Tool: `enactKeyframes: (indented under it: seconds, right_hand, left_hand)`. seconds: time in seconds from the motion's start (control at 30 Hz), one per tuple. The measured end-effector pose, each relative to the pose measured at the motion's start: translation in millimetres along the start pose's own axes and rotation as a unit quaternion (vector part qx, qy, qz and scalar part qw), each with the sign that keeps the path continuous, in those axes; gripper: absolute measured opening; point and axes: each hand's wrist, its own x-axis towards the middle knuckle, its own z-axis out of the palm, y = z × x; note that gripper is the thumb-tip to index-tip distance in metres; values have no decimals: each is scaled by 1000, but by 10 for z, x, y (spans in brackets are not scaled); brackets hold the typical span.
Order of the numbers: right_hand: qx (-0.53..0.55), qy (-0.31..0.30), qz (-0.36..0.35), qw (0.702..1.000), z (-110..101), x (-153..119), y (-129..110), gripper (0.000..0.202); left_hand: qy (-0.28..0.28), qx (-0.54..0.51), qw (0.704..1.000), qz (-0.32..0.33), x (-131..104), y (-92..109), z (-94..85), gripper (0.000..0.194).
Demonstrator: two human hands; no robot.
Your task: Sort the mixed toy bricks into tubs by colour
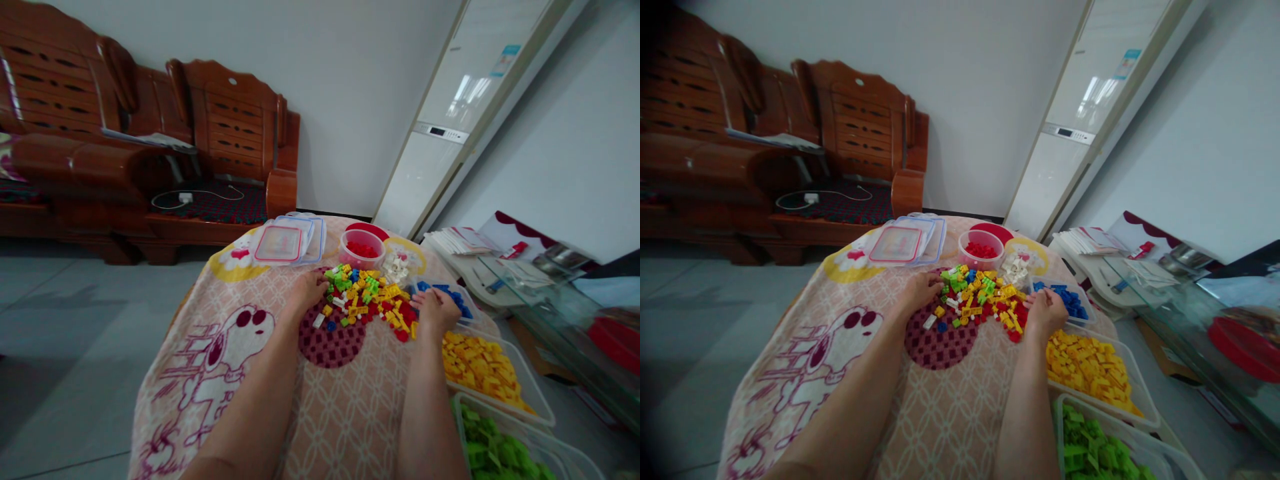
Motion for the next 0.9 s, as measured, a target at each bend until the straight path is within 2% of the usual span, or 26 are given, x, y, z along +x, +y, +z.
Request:
enactKeyframes:
  seconds: [0.1,0.2,0.3,0.47,0.57,0.7,0.8,0.9]
  right_hand:
    - [9,34,-15,999,-39,19,-20,38]
    - [-21,3,-16,1000,10,-22,-48,37]
    - [-58,-63,-14,996,99,-111,-84,35]
    - [-96,-227,-13,969,239,-351,-214,34]
    - [-135,-347,-13,928,313,-524,-307,28]
    - [-200,-494,-8,846,398,-746,-367,17]
    - [-262,-564,-57,781,450,-886,-383,11]
    - [-323,-601,-133,719,496,-1010,-425,8]
  left_hand:
    - [-3,9,1000,-2,-6,17,-15,26]
    - [-4,9,1000,-3,-10,25,-18,27]
    - [-4,2,1000,1,-19,34,-20,26]
    - [-9,4,1000,2,-40,62,-43,25]
    - [-8,6,1000,5,-41,62,-49,24]
    - [-1,5,1000,10,-28,37,-36,24]
    - [-1,-1,1000,15,-18,20,-24,25]
    - [-6,-2,1000,17,-8,11,-17,25]
